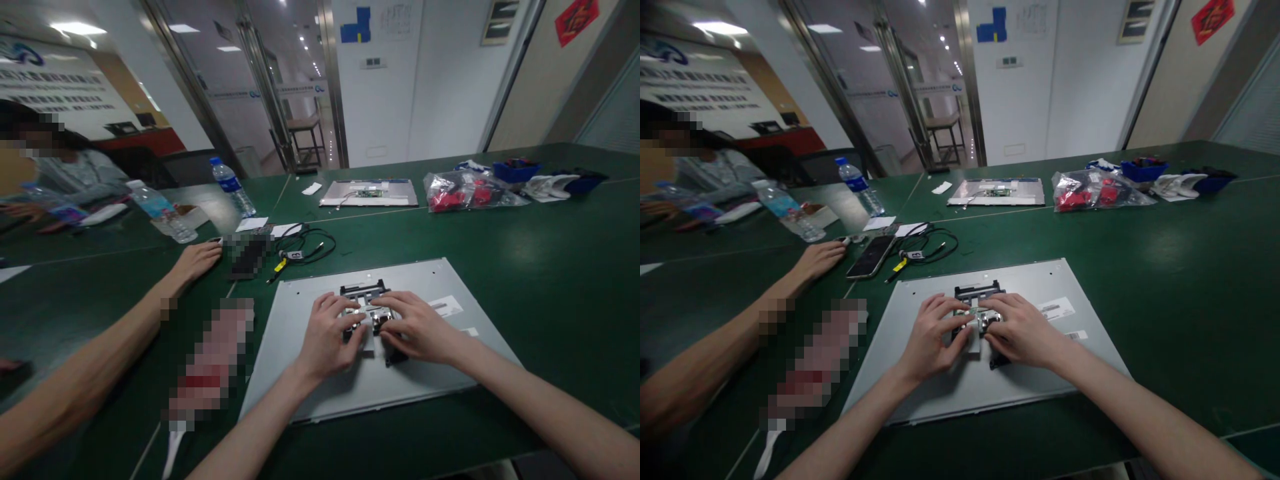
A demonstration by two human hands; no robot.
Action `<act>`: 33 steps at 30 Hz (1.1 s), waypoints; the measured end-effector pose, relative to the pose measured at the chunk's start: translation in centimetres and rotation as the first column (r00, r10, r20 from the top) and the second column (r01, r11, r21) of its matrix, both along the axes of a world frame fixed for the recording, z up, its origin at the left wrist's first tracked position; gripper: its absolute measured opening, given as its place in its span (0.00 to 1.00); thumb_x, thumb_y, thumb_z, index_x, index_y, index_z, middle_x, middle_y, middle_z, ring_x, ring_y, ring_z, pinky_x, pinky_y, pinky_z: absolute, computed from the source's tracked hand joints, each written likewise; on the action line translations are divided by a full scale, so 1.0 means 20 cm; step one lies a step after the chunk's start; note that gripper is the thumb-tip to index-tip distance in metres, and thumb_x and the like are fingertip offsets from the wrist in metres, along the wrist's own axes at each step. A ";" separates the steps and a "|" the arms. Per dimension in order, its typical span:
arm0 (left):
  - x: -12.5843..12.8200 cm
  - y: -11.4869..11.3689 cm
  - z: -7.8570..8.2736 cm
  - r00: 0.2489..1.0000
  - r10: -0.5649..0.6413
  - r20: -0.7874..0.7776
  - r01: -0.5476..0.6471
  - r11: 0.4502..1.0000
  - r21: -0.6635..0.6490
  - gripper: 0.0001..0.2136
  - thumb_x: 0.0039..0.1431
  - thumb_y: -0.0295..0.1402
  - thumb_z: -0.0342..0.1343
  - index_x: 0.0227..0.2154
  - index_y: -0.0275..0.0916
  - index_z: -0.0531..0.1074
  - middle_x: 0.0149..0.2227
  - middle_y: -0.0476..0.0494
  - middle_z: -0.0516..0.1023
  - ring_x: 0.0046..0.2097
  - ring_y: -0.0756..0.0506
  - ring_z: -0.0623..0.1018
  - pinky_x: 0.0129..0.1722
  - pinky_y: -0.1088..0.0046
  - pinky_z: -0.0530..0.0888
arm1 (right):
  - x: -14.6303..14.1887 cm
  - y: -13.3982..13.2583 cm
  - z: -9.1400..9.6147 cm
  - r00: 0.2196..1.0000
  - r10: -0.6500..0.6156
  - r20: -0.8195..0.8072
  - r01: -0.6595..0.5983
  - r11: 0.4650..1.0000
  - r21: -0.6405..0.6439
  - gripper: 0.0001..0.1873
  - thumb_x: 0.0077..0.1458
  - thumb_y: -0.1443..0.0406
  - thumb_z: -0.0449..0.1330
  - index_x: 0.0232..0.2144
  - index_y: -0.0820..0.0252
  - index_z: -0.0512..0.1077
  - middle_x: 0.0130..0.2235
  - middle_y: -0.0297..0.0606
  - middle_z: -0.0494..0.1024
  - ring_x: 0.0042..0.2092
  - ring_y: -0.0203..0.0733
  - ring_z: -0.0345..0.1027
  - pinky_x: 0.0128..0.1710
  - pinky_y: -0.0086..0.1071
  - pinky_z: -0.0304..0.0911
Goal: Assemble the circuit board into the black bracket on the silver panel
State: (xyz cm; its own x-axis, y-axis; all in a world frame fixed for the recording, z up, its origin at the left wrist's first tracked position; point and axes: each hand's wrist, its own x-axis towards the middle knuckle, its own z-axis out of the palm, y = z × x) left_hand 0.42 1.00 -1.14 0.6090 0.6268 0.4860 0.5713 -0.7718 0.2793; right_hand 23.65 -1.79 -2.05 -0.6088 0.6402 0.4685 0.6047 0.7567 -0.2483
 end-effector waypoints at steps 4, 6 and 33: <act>-0.01 -0.01 0.01 1.000 0.000 -0.015 0.000 1.000 0.028 0.08 0.60 0.34 0.57 0.40 0.46 0.78 0.43 0.45 0.79 0.47 0.41 0.75 0.56 0.49 0.64 | 0.00 0.00 0.01 1.000 -0.010 -0.007 0.010 1.000 0.000 0.05 0.61 0.66 0.60 0.34 0.57 0.77 0.57 0.42 0.72 0.58 0.49 0.63 0.56 0.48 0.63; -0.01 -0.02 0.01 1.000 -0.001 -0.025 0.002 0.999 0.039 0.08 0.60 0.34 0.57 0.40 0.46 0.78 0.43 0.45 0.79 0.47 0.41 0.75 0.57 0.49 0.63 | -0.01 0.00 0.00 1.000 -0.013 -0.010 0.013 1.000 0.005 0.05 0.60 0.66 0.60 0.34 0.57 0.77 0.57 0.42 0.72 0.58 0.49 0.63 0.57 0.48 0.63; 0.00 -0.01 -0.02 0.982 -0.013 -0.188 0.005 0.999 -0.044 0.20 0.53 0.35 0.62 0.49 0.44 0.72 0.49 0.42 0.74 0.52 0.37 0.71 0.59 0.45 0.61 | -0.03 -0.02 -0.01 0.997 0.062 0.038 -0.061 0.998 -0.030 0.10 0.63 0.64 0.57 0.45 0.52 0.77 0.58 0.41 0.69 0.56 0.49 0.63 0.54 0.46 0.64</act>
State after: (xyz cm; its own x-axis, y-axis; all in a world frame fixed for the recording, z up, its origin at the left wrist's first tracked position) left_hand 0.47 0.72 -1.45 0.6927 0.6386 0.3353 0.6098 -0.7667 0.2005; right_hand 23.01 -2.23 -2.32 -0.6646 0.6141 0.4256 0.5670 0.7855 -0.2481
